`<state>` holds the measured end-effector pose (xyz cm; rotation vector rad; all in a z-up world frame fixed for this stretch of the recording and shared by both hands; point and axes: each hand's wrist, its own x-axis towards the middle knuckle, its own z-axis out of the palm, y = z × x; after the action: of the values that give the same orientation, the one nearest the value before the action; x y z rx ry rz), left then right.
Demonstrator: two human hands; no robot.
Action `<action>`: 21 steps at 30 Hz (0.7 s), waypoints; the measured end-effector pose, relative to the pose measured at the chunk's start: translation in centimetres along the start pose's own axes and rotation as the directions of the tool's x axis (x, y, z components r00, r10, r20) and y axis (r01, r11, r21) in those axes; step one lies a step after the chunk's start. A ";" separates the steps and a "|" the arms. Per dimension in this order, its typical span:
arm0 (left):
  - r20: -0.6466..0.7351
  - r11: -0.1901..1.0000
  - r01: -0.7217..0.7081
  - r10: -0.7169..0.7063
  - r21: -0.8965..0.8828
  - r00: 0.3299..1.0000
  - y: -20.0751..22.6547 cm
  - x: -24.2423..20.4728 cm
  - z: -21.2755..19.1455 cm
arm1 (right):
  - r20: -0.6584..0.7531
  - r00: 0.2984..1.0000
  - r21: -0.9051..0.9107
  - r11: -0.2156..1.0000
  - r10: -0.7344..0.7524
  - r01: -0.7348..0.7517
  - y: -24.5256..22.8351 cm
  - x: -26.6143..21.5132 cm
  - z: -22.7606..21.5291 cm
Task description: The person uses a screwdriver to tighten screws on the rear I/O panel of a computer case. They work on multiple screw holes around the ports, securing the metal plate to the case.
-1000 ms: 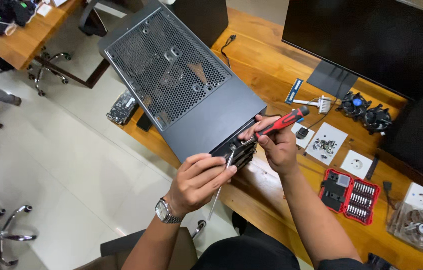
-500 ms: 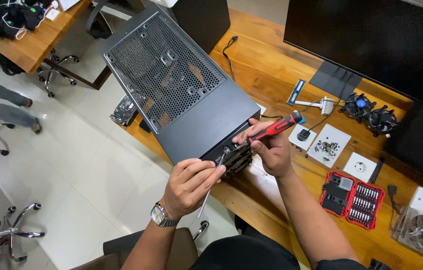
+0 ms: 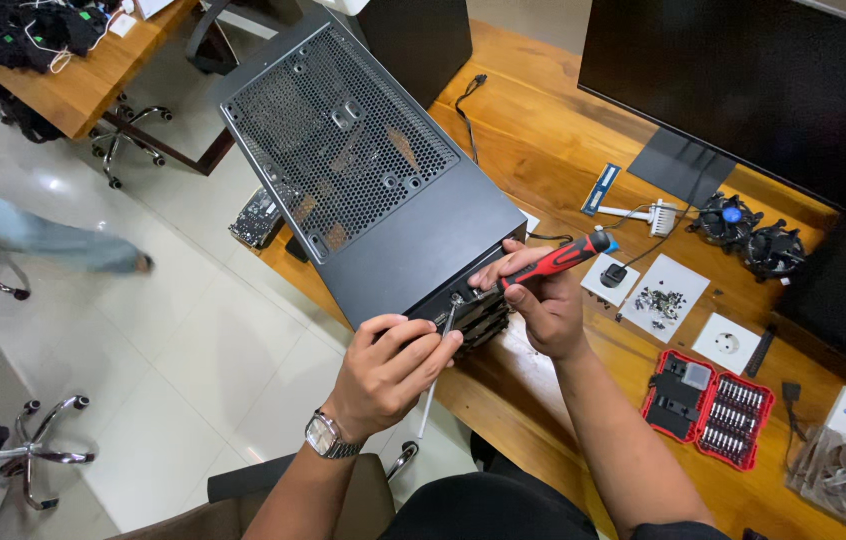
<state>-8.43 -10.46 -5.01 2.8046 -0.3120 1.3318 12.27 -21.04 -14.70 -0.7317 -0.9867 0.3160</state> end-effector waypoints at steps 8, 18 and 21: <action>0.129 0.989 -0.110 0.097 0.095 0.987 -0.3 0.7 0.1 | 0.001 1.000 -0.009 1.000 -0.001 0.001 -0.3 0.1 0.1; 0.217 0.975 -0.188 0.160 0.117 0.963 -0.6 1.9 0.3 | -0.019 1.000 0.021 1.000 -0.022 0.023 -0.4 0.2 0.6; 0.176 0.978 -0.167 0.144 0.122 0.974 -0.4 2.1 0.0 | -0.004 1.000 0.021 1.000 -0.020 0.020 -0.4 0.2 0.6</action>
<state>-7.02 -10.42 -3.37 3.0716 -0.4730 1.1877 11.86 -20.98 -14.10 -0.7033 -0.9847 0.3070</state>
